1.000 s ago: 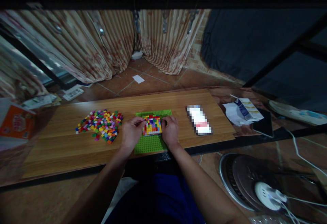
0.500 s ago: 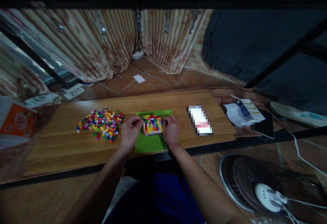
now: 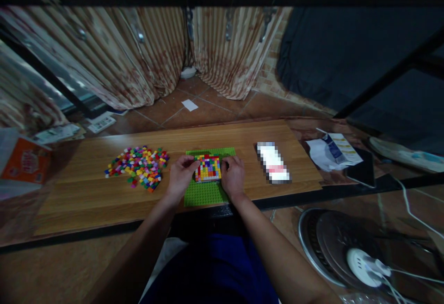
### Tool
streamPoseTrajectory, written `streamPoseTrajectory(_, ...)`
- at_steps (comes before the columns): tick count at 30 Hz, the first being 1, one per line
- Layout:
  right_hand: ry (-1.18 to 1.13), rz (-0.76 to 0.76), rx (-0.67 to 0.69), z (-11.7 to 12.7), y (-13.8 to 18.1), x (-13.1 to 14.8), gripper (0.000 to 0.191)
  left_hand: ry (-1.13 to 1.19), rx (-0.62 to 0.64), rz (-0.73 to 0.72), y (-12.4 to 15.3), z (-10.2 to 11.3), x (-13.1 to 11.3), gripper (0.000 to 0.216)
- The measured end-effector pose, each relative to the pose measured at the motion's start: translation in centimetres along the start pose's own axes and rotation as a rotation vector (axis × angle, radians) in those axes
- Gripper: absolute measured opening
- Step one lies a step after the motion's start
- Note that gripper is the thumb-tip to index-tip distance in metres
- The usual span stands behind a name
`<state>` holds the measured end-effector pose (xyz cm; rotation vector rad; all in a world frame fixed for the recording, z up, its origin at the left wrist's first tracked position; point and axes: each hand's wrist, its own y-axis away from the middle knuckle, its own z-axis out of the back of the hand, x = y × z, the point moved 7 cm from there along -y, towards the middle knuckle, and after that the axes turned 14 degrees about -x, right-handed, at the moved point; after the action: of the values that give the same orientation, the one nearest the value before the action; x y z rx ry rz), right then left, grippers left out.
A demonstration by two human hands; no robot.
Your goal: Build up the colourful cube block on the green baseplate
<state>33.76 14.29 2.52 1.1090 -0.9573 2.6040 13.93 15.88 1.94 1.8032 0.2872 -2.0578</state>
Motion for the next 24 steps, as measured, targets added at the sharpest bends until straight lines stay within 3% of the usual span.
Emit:
streamPoseTrajectory(14, 0.016, 0.063, -0.011, -0.2, 0.2, -0.5, 0.031, 0.015, -0.06, -0.041, 0.6, 0.3, -0.1, 0.017)
streamPoseTrajectory(19, 0.002, 0.066, -0.02, 0.0, 0.2, -0.3, 0.031, -0.124, -0.119, -0.22, 1.0, 3.2, -1.2, 0.023)
streamPoseTrajectory(24, 0.007, 0.046, -0.009, 0.0, 0.2, -0.4, 0.031, -0.502, -0.207, -0.345, 0.4, 7.2, -1.6, 0.024)
